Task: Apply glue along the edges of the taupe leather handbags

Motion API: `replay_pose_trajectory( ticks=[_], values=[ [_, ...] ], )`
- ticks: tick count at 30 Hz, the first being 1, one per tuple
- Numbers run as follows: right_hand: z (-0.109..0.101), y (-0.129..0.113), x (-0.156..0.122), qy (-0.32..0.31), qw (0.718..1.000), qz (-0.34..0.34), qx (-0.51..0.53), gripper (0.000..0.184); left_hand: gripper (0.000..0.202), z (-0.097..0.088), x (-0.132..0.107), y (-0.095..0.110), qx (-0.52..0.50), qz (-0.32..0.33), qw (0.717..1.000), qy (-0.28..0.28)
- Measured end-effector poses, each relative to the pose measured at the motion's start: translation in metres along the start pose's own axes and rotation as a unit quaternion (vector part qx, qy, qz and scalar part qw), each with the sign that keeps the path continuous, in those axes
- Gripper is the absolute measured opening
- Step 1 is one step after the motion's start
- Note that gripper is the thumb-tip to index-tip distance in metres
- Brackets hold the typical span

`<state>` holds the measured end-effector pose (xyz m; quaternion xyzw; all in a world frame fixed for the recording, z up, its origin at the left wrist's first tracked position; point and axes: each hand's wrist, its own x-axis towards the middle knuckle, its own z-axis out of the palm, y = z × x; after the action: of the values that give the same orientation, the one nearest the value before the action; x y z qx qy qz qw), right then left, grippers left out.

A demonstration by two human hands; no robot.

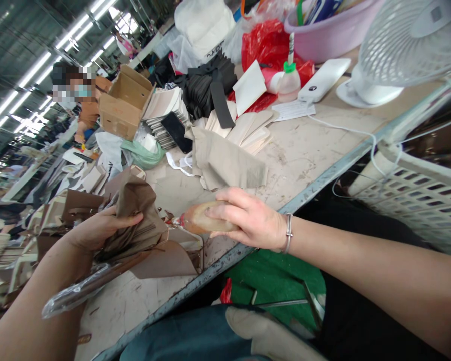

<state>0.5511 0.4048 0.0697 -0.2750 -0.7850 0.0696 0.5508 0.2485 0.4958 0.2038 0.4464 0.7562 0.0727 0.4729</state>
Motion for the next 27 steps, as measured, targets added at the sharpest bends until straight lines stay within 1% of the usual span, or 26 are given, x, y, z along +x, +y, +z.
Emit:
replay_pose_trajectory(
  ticks=[2,7,12,18,23,27],
  values=[
    [-0.0003,0.0001,0.0029,0.007,1.0,0.003,-0.006,0.036,0.069,-0.0006,0.001,-0.001,-0.004,-0.004,1.0,-0.009],
    [-0.0018,0.0013,0.0015,0.002,1.0,0.008,-0.008,0.035,0.064,-0.0019,0.0052,-0.0036,0.006,0.017,1.0,0.004],
    [-0.0031,0.0004,-0.0022,-0.007,1.0,0.021,-0.006,0.035,0.069,-0.0021,0.006,-0.0024,0.011,0.014,1.0,0.005],
    [0.0002,-0.0002,-0.0003,0.002,1.0,0.018,0.01,0.038,0.07,-0.0043,0.0054,-0.0027,0.026,0.021,0.999,0.009],
    [0.002,0.0015,-0.0025,-0.016,0.999,0.031,0.014,0.035,0.07,-0.0031,0.0052,-0.0036,0.014,0.015,1.0,0.0],
    [-0.0011,0.0016,-0.006,-0.016,0.999,0.037,0.008,0.036,0.071,-0.0025,0.0077,-0.0032,0.008,0.022,1.0,-0.006]
  ],
)
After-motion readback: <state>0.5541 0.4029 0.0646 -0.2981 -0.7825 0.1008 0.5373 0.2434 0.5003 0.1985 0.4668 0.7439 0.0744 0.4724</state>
